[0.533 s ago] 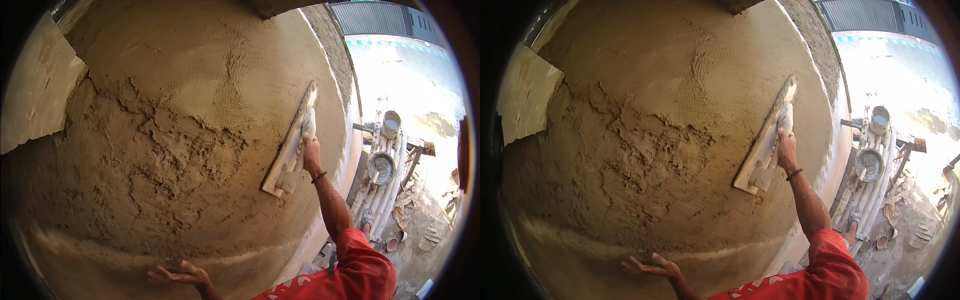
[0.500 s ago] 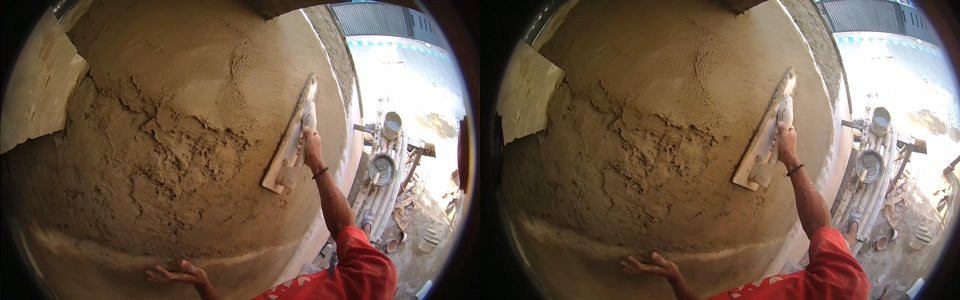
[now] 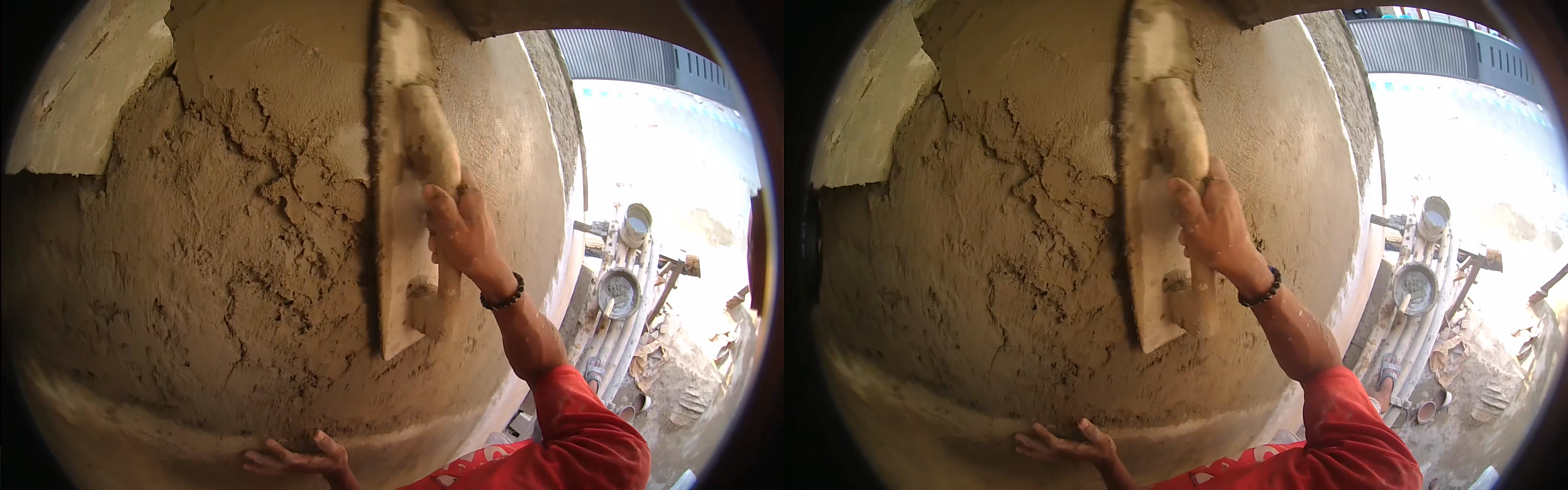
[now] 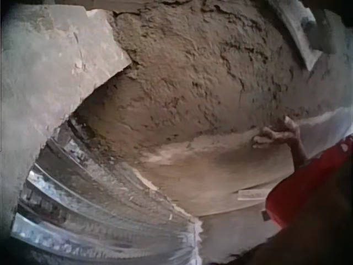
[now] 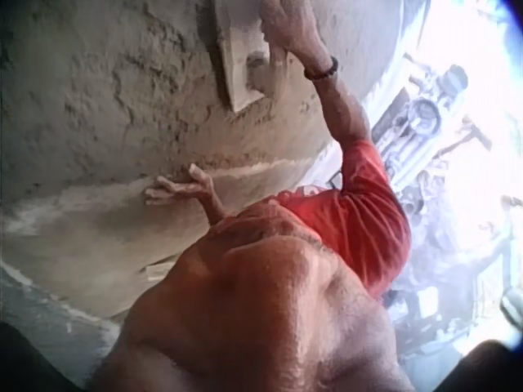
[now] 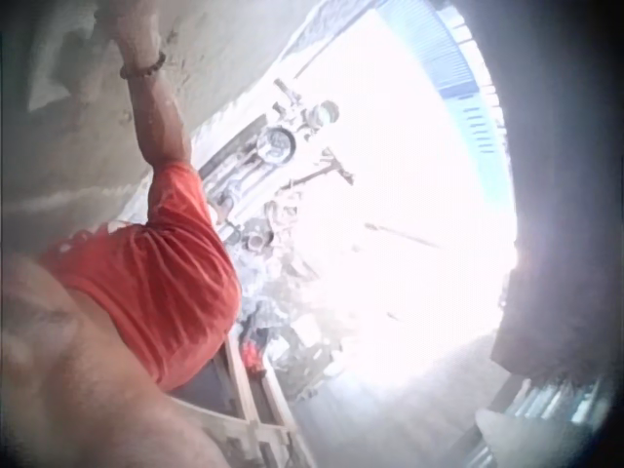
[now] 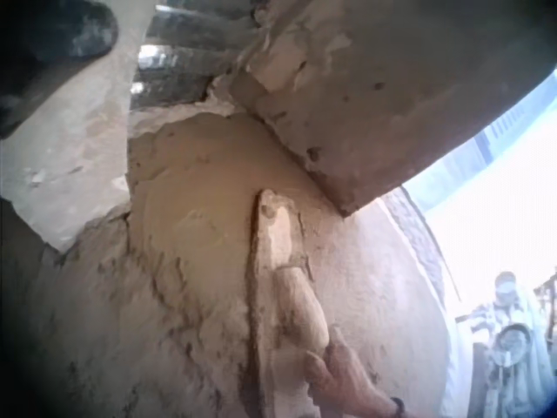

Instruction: The person applies mortar to a wall using a trowel and smooths the surface with a wooden float while standing on a scaffold. They take material from a bucket and spread it across the wall before using the float to create an even finish.

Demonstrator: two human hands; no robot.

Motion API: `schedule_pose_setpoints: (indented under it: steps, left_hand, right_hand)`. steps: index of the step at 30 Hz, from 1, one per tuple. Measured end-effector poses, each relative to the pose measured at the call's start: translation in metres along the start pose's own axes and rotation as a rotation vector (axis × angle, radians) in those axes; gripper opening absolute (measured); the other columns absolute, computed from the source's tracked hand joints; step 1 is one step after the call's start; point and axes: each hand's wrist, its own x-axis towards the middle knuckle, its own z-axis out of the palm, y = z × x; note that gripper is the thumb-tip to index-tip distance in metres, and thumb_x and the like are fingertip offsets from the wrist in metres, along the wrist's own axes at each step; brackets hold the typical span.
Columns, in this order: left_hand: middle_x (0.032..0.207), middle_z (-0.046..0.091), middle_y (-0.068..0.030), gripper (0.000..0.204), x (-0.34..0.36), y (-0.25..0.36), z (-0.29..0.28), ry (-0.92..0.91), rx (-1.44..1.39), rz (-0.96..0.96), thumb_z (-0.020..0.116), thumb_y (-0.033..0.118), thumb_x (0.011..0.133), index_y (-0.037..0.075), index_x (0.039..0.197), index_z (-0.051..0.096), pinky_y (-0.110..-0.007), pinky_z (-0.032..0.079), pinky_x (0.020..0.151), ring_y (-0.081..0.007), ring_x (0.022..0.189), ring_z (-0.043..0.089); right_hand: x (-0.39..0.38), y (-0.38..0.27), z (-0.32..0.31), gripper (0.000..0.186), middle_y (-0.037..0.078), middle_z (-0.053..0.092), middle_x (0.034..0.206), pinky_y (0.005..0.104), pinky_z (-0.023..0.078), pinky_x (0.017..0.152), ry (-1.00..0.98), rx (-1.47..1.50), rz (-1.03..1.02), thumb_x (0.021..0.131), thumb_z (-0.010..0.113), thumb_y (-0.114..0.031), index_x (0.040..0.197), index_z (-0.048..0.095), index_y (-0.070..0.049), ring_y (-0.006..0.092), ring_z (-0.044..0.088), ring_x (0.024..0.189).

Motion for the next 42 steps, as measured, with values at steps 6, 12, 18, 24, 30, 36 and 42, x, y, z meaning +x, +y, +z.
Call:
schedule_pose_setpoints:
  steps: [6,12,18,24,30,36,42]
  left_hand:
    - [0.156,0.015,-0.0266,0.074,-0.005,-0.006,0.007,0.032,-0.005,0.015,0.043,0.057,0.095,0.005,0.148,0.032,-0.071,0.011,0.107,-0.05,0.143,0.005]
    - [0.156,0.015,-0.0262,0.07,-0.001,0.0,0.003,0.052,0.002,0.03,0.043,0.054,0.097,0.006,0.147,0.035,-0.07,0.014,0.107,-0.0502,0.143,0.007]
    - [0.156,0.017,-0.0246,0.067,-0.006,-0.004,0.007,0.049,0.042,0.023,0.044,0.053,0.097,0.008,0.147,0.035,-0.069,0.014,0.108,-0.0487,0.144,0.008]
    - [0.156,0.018,-0.0249,0.066,-0.001,-0.001,0.005,0.076,0.047,0.03,0.046,0.052,0.097,0.009,0.147,0.035,-0.069,0.014,0.107,-0.0496,0.143,0.01]
    - [0.155,0.02,-0.0249,0.065,0.0,0.002,0.004,0.073,0.046,0.018,0.045,0.05,0.098,0.006,0.145,0.037,-0.067,0.019,0.108,-0.0482,0.144,0.011]
    - [0.155,0.02,-0.0252,0.064,0.0,0.001,0.003,0.033,0.095,0.028,0.046,0.049,0.098,0.007,0.146,0.035,-0.068,0.019,0.107,-0.0495,0.143,0.011]
    - [0.154,0.02,-0.0256,0.065,0.004,0.005,0.002,0.047,0.059,0.007,0.047,0.05,0.098,0.007,0.145,0.036,-0.069,0.02,0.107,-0.0516,0.142,0.013]
  right_hand:
    - [-0.047,0.016,0.025,0.047,0.024,0.061,0.074,0.045,0.051,0.05,-0.168,-0.237,-0.188,0.098,0.051,-0.025,0.124,0.029,0.006,0.0339,0.063,0.059]
    - [-0.132,0.059,0.014,0.059,0.031,0.062,0.084,0.0526,0.051,0.068,-0.245,-0.392,-0.04,0.091,0.059,-0.022,0.134,0.027,0.004,0.0496,0.062,0.076]
    - [-0.207,0.191,-0.047,0.058,0.029,0.064,0.095,0.0512,0.05,0.08,-0.022,-0.421,0.179,0.09,0.062,-0.03,0.134,0.036,-0.004,0.0485,0.061,0.092]
    - [-0.128,0.205,-0.095,0.031,0.003,0.05,0.067,0.03,0.045,0.036,0.466,0.138,0.481,0.093,0.054,-0.031,0.106,0.043,-0.005,0.0123,0.05,0.046]
    - [-0.038,0.143,-0.095,0.032,0.005,0.05,0.067,0.0314,0.048,0.037,0.415,0.151,0.429,0.094,0.053,-0.033,0.103,0.042,-0.004,0.0149,0.051,0.045]
    - [0.003,0.069,-0.046,0.032,0.005,0.05,0.067,0.03,0.047,0.037,0.226,0.141,0.231,0.096,0.052,-0.032,0.107,0.041,-0.004,0.0142,0.052,0.045]
    - [0.018,-0.002,-0.005,0.048,0.005,0.053,0.07,0.0277,0.048,0.037,-0.002,0.0,-0.062,0.096,0.054,-0.04,0.114,0.04,0.003,0.0131,0.055,0.046]
